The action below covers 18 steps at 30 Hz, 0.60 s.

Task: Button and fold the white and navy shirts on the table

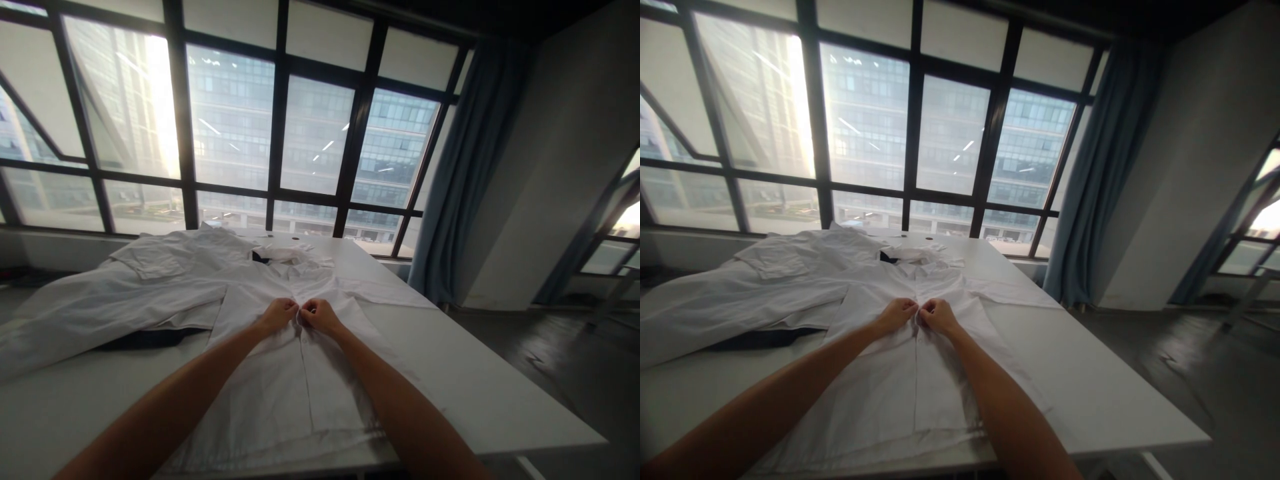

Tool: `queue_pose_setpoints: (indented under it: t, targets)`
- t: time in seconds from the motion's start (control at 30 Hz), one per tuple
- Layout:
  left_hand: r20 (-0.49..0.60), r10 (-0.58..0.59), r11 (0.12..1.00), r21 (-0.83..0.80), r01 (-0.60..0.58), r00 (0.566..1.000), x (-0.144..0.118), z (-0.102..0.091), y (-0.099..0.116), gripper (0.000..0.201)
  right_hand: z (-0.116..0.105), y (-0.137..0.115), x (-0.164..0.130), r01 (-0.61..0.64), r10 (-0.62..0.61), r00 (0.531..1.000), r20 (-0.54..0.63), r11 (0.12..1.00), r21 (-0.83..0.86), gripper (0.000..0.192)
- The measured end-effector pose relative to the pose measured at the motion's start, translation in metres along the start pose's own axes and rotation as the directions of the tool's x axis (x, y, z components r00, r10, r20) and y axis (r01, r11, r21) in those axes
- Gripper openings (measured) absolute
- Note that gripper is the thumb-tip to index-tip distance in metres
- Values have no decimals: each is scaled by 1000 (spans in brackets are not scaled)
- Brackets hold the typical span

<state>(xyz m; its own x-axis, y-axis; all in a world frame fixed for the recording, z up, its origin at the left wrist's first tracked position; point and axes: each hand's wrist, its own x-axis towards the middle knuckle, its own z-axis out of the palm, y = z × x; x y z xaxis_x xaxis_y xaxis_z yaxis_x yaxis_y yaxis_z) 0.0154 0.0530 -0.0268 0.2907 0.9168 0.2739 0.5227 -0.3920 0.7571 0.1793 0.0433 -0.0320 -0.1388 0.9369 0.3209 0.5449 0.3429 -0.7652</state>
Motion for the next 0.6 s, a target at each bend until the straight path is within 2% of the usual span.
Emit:
queue_pose_setpoints:
  t: [0.27, 0.37, 0.6]
  targets:
    - [50, 10, 1000, -9, -10, 999, -4, 0, 2, 35, 3, -14, -4, 45, -52, 998, -38, 985, -169, 12]
    - [48, -22, 999, -41, 24, 999, -3, 1, 1, 33, 2, -19, -6, 67, -81, 995, -55, 971, -230, 12]
    - [42, -97, 993, -67, 99, 994, 2, 5, -5, 28, 2, -19, -6, 16, -26, 999, -38, 966, -258, 13]
